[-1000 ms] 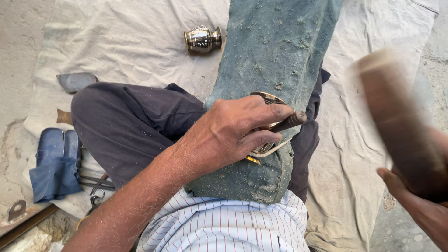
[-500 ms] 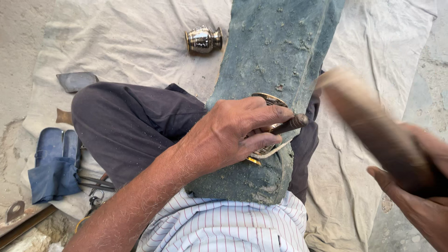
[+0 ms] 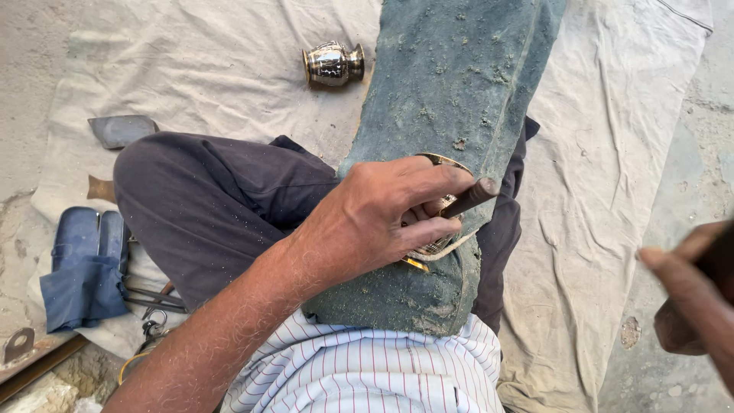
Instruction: The person sits on the ground with a small brass pot held on a sandbag, and hammers a punch against the pot's surface using a wooden mallet to emboss decorative patterns. They reposition the punch and rotate the pot between strikes, and at one point set one pot aside and pick up another.
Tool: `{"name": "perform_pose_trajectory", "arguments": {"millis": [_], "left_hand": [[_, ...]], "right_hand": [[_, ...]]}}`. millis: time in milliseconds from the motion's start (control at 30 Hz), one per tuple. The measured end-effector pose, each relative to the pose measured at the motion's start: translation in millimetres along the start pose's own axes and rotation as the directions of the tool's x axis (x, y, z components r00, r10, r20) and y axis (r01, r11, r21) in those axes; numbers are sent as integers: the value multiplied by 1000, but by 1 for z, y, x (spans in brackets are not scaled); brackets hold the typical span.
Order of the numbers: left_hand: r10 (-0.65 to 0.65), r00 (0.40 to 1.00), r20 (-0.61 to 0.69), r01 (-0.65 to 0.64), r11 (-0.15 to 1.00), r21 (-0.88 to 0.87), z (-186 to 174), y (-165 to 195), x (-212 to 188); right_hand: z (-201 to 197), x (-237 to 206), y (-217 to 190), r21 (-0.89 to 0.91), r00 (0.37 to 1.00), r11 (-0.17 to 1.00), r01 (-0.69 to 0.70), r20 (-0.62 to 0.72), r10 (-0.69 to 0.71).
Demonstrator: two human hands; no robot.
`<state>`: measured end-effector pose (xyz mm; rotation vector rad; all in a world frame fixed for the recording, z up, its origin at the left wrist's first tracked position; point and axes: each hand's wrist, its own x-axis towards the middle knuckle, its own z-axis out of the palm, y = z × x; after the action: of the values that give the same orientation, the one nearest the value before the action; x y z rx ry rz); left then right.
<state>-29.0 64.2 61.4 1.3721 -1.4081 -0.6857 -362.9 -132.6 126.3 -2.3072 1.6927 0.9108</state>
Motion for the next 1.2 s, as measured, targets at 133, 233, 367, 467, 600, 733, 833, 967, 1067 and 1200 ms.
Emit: {"name": "perform_pose_trajectory", "arguments": {"millis": [133, 233, 367, 467, 600, 733, 833, 967, 1067, 1200], "left_hand": [[-1, 1000, 2, 1, 1000, -4, 0, 0, 2], [98, 994, -56, -96, 995, 39, -5, 7, 0], [-47, 977, -207, 7, 981, -192, -20, 16, -11], [-92, 978, -190, 67, 989, -133, -23, 11, -7], [-128, 985, -113, 112, 984, -141, -9, 9, 1], [-111, 988, -107, 91, 980, -177, 1, 8, 8], [-98, 992, -81, 91, 992, -83, 3, 7, 16], [-174, 985, -1, 174, 985, 6, 1, 7, 25], [-233, 972, -17, 233, 972, 14, 2, 13, 27], [-120, 984, -131, 136, 984, 118, 10, 28, 19]], "right_hand": [[-1, 12, 13, -248, 998, 969, 12, 59, 3], [2, 2, 15, 173, 972, 963, 205, -149, -180], [16, -16, -7, 606, 973, 772, 193, -221, -70], [22, -20, -34, 779, 963, 567, 269, -201, -182], [21, -22, -48, 932, 984, 349, 98, -39, -173], [1, -29, -26, 933, 890, 76, 351, -307, -336], [0, -28, -23, 903, 811, -401, 157, -349, -470], [13, -21, -26, 790, 912, 481, 379, -232, -337], [15, -7, -13, 674, 978, 708, 209, -129, -167], [10, 25, 8, 481, 972, 845, 233, -145, -185]]}}
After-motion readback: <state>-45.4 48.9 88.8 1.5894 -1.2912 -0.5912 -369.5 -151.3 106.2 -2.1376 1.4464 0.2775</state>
